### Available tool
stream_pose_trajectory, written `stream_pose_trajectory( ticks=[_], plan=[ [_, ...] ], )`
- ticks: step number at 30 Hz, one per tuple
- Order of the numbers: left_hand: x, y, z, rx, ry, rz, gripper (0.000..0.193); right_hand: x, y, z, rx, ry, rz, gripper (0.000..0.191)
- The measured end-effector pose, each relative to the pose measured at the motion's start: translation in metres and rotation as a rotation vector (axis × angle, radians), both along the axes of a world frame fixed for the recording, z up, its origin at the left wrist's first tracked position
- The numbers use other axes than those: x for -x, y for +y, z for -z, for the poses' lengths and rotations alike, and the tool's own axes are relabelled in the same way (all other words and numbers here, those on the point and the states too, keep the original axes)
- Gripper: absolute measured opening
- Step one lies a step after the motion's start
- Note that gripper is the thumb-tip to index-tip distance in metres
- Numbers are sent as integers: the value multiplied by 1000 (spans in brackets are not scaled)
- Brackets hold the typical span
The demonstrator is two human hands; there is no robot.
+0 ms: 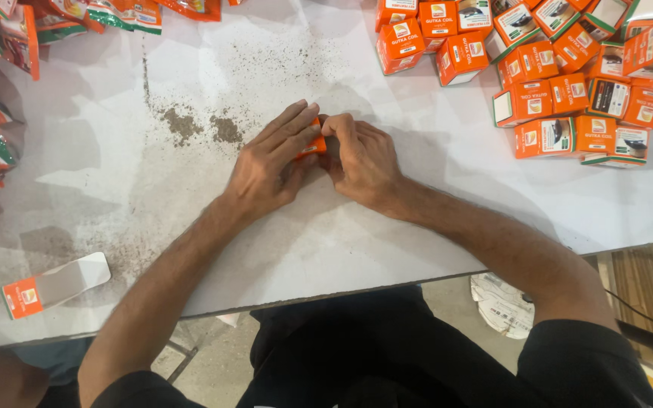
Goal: The person picks up small orange product boxes one at a time, opens a plastic pouch, inserts a box into it, folds the pouch closed, and places the packed pouch onto a pile on the table. They repeat this packing cycle continuously, drawing boxes from a pile on the right and adding packed pouches to the left.
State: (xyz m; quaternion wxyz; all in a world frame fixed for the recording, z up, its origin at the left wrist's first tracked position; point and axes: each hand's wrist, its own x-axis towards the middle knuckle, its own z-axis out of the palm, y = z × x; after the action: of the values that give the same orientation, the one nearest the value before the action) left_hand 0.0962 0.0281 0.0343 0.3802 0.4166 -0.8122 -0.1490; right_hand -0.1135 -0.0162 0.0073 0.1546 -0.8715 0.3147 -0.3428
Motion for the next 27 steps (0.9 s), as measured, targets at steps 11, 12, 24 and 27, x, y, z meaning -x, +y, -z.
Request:
stream_pose_trajectory(
  ticks=[11,12,24,27],
  plan=[
    [-9,-4,18,174,-227,26,20,1,-1,-6,-43,-32,-29,60],
    [-9,-4,19,225,-330,27,19,1,0,-5,-27,-52,-35,62],
    [-14,-23,5,257,-29,-156,26,29,-86,-11,418,290,179,63],
    [-14,-79,13,341,-66,-218,30,50,-109,-6,454,321,264,63]
  ],
)
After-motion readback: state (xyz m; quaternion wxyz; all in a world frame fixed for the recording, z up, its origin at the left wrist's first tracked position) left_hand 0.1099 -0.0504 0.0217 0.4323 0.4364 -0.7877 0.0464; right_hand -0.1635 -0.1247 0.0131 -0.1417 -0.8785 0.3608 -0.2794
